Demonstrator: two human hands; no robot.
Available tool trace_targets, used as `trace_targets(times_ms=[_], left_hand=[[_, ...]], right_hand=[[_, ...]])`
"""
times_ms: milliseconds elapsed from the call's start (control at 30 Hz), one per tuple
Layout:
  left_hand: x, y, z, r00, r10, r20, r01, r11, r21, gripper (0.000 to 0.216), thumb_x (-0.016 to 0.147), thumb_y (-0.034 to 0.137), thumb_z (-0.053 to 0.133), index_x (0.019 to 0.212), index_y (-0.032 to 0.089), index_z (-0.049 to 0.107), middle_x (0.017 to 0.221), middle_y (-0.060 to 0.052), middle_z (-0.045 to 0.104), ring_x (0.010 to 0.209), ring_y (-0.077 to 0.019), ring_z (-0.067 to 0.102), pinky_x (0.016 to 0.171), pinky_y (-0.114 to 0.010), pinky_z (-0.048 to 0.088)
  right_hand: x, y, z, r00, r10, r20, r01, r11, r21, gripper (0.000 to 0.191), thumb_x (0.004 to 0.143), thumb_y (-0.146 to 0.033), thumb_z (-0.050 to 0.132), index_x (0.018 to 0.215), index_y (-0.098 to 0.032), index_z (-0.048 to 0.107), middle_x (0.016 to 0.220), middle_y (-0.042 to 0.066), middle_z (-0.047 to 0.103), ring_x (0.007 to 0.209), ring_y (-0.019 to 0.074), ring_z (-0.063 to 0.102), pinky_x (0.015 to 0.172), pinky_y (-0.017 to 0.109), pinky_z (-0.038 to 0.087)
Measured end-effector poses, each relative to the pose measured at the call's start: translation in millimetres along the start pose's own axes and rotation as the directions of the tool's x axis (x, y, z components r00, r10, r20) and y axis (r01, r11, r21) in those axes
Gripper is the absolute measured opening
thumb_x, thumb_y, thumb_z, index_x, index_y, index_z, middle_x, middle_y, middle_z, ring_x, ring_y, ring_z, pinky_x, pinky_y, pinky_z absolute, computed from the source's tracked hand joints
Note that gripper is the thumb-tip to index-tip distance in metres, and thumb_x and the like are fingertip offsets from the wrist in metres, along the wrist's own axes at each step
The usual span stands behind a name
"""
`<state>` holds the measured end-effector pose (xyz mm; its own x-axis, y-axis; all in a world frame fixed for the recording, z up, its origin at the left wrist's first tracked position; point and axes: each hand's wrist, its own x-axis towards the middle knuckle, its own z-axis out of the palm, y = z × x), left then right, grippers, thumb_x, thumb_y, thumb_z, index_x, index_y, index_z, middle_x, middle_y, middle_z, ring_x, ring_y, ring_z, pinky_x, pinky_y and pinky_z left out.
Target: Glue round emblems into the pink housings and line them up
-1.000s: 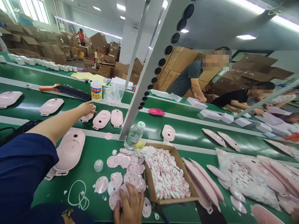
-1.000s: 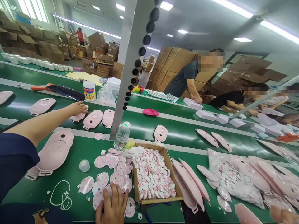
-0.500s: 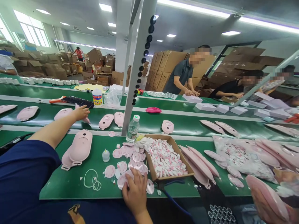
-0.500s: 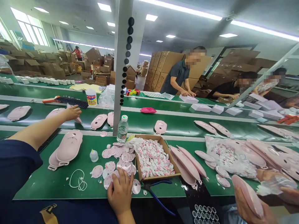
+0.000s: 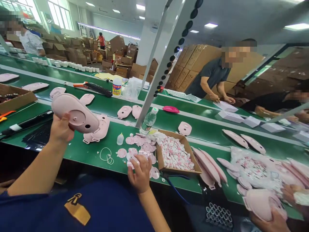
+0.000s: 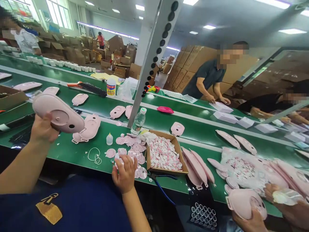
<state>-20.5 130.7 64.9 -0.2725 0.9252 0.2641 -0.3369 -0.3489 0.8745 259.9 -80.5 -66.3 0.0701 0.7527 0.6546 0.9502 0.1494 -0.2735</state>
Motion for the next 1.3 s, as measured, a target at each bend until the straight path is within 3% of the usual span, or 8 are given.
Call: trace_targets(times_ms=[133, 267, 433, 633, 900, 1100, 1167, 1300], left_hand=[[-40, 10, -22, 0.923, -0.384, -0.024, 0.38, 0.92, -0.094, 0.021, 0.079, 0.029, 0.069, 0.095, 0.015, 0.066, 0.082, -0.004, 0.076, 0.08, -0.0223, 0.072, 0.075, -0.034, 0.063], [-64, 15, -39, 0.79, -0.613, 0.027, 0.611, 0.781, -0.129, 0.03, 0.068, 0.016, 0.057, 0.096, 0.012, 0.068, 0.079, -0.007, 0.078, 0.065, -0.0251, 0.073, 0.058, -0.035, 0.064], [-92, 17, -45, 0.66, -0.746, 0.09, 0.751, 0.652, -0.104, 0.04, 0.059, 0.023, 0.059, 0.097, 0.017, 0.069, 0.074, -0.008, 0.078, 0.074, -0.0342, 0.076, 0.062, -0.045, 0.065], [-124, 14, -34, 0.595, -0.776, 0.211, 0.803, 0.589, -0.097, 0.053, 0.06, 0.024, 0.07, 0.113, 0.022, 0.07, 0.093, -0.006, 0.08, 0.097, -0.0347, 0.074, 0.083, -0.045, 0.062], [-132, 13, -22, 0.62, -0.678, 0.394, 0.74, 0.673, -0.006, 0.091, 0.052, 0.033, 0.088, 0.138, 0.027, 0.058, 0.122, -0.009, 0.072, 0.124, -0.0401, 0.06, 0.099, -0.047, 0.055], [-139, 7, -20, 0.647, -0.63, 0.429, 0.667, 0.741, 0.082, 0.09, 0.067, 0.047, 0.087, 0.147, 0.03, 0.049, 0.144, -0.01, 0.06, 0.137, -0.0392, 0.051, 0.11, -0.049, 0.047], [-143, 7, -18, 0.622, -0.603, 0.5, 0.646, 0.756, 0.108, 0.089, 0.07, 0.051, 0.085, 0.148, 0.03, 0.048, 0.149, -0.01, 0.057, 0.14, -0.038, 0.048, 0.113, -0.046, 0.044], [-151, 12, -10, 0.548, -0.551, 0.63, 0.648, 0.756, 0.097, 0.083, 0.076, 0.05, 0.081, 0.15, 0.031, 0.048, 0.14, -0.009, 0.065, 0.137, -0.036, 0.053, 0.113, -0.045, 0.044]], right_hand=[[40, 1, 9, 0.954, 0.153, 0.258, -0.125, 0.985, -0.12, 0.036, 0.092, -0.03, 0.056, 0.127, -0.026, 0.065, 0.137, 0.009, 0.063, 0.126, 0.0264, 0.055, 0.111, 0.046, 0.036], [76, 20, 28, 0.904, 0.204, 0.376, -0.122, 0.965, -0.231, 0.033, 0.094, -0.022, 0.055, 0.124, -0.024, 0.067, 0.135, 0.012, 0.065, 0.124, 0.0275, 0.057, 0.109, 0.048, 0.037], [104, 34, 42, 0.831, 0.072, 0.552, 0.074, 0.969, -0.237, 0.032, 0.097, -0.026, 0.06, 0.129, -0.023, 0.063, 0.139, 0.007, 0.063, 0.134, 0.0259, 0.052, 0.119, 0.056, 0.029], [113, 36, 50, 0.766, 0.008, 0.643, 0.198, 0.948, -0.247, 0.029, 0.098, -0.039, 0.062, 0.117, -0.017, 0.066, 0.124, 0.008, 0.068, 0.117, 0.0235, 0.064, 0.108, 0.051, 0.047], [108, 32, 37, 0.818, 0.007, 0.576, 0.156, 0.96, -0.234, 0.011, 0.094, -0.023, 0.063, 0.096, -0.02, 0.075, 0.11, 0.005, 0.076, 0.109, 0.0215, 0.067, 0.112, 0.05, 0.038], [94, -13, -32, 0.953, -0.15, 0.262, 0.186, 0.975, -0.117, 0.03, 0.099, -0.02, 0.045, 0.112, -0.023, 0.073, 0.119, 0.007, 0.075, 0.114, 0.0201, 0.066, 0.114, 0.047, 0.035], [84, -44, -53, 0.905, -0.426, 0.011, 0.425, 0.904, 0.052, 0.024, 0.096, -0.02, 0.055, 0.113, -0.026, 0.071, 0.11, 0.003, 0.077, 0.109, 0.0185, 0.068, 0.114, 0.043, 0.036], [73, -88, -71, 0.817, -0.576, 0.011, 0.574, 0.817, 0.056, 0.029, 0.096, -0.019, 0.052, 0.118, -0.027, 0.069, 0.116, 0.001, 0.077, 0.114, 0.0187, 0.066, 0.12, 0.04, 0.031]])
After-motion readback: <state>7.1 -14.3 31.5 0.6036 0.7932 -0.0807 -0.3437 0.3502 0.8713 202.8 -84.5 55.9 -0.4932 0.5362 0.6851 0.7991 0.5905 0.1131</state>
